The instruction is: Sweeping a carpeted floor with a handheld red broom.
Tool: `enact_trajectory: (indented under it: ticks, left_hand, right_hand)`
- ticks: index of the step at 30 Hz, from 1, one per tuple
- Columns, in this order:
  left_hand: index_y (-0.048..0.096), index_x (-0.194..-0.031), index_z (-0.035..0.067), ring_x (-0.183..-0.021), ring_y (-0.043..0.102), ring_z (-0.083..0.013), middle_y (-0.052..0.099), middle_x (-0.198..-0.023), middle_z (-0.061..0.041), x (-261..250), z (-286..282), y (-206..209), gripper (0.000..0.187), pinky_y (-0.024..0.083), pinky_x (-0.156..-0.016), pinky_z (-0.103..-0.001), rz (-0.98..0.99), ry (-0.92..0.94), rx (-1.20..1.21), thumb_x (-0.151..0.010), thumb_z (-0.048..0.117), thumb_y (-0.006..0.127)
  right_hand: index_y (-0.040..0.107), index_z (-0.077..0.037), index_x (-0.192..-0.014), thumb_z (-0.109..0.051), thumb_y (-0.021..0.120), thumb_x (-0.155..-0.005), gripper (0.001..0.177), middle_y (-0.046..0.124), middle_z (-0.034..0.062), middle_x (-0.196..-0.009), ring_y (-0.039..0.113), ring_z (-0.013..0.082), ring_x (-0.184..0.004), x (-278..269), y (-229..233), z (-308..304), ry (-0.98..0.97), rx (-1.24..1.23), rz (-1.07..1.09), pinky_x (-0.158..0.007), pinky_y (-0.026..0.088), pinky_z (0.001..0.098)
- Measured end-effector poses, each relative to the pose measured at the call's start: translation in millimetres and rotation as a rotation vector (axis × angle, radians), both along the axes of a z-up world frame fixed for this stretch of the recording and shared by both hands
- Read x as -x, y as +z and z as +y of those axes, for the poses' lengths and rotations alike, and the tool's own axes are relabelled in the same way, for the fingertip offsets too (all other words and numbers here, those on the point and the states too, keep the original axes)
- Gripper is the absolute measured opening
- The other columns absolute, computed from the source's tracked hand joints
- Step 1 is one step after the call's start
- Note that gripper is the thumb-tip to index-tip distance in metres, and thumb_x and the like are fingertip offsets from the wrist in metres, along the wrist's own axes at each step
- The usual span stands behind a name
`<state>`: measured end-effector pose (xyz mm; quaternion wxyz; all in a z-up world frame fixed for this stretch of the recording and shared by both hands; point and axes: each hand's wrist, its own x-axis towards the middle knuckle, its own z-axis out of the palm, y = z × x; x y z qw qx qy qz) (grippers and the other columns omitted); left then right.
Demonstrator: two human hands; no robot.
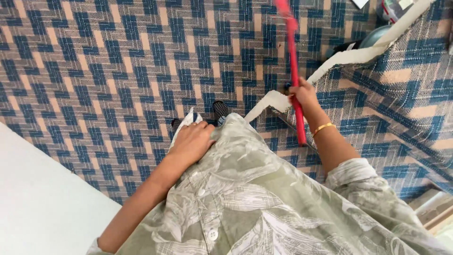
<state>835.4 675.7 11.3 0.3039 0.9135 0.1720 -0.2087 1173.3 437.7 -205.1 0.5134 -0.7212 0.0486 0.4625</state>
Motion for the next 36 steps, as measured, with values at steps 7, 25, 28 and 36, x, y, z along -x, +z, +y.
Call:
enact_trajectory:
  ticks: [7, 25, 28, 36]
  left_hand:
    - [0.069, -0.111, 0.008, -0.101, 0.066, -0.0356, 0.069, -0.108, -0.013, 22.9, -5.0, -1.9, 0.029, 0.052, -0.085, -0.048, 0.018, 0.131, 0.017, -0.087, 0.025, 0.073]
    - [0.068, -0.113, 0.005, -0.101, 0.068, -0.0349, 0.069, -0.111, -0.016, 0.6, 14.3, -3.0, 0.036, 0.053, -0.085, -0.049, 0.010, 0.021, -0.060, -0.087, 0.029, 0.074]
    - [0.068, -0.116, 0.008, -0.102, 0.069, -0.0342, 0.070, -0.109, -0.014, 7.1, 26.0, -11.3, 0.033, 0.054, -0.087, -0.047, 0.034, 0.103, 0.027, -0.092, 0.031, 0.069]
    - [0.071, -0.105, 0.007, -0.103, 0.067, -0.0394, 0.070, -0.113, -0.018, -12.3, 72.1, -31.8, 0.030, 0.052, -0.086, -0.050, -0.170, 0.132, 0.116, -0.091, 0.033, 0.068]
  right_hand:
    - [0.056, -0.001, -0.089, -0.001, 0.063, -0.093, 0.008, 0.058, 0.0109, -0.068, 0.060, 0.0257, -0.051, -84.4, -145.2, -28.3, -0.339, 0.210, 0.206, -0.046, 0.053, 0.0377]
    - [0.055, -0.010, -0.136, 0.003, 0.063, -0.088, 0.050, 0.057, 0.0062, -0.075, 0.058, 0.0150, -0.055, -8.4, -4.7, 28.0, 0.110, 0.085, 0.105, -0.051, 0.052, 0.0315]
    - [0.049, -0.007, -0.108, 0.002, 0.059, -0.092, 0.021, 0.054, 0.0045, -0.073, 0.055, 0.0143, -0.053, -44.0, -77.3, 34.3, -0.040, 0.059, 0.194, -0.048, 0.050, 0.0327]
    - [0.064, -0.008, -0.086, -0.007, 0.057, -0.092, 0.009, 0.060, 0.0104, -0.074, 0.060, 0.0209, -0.057, 86.1, -108.1, 158.0, 0.116, 0.080, 0.295, -0.051, 0.052, 0.0346]
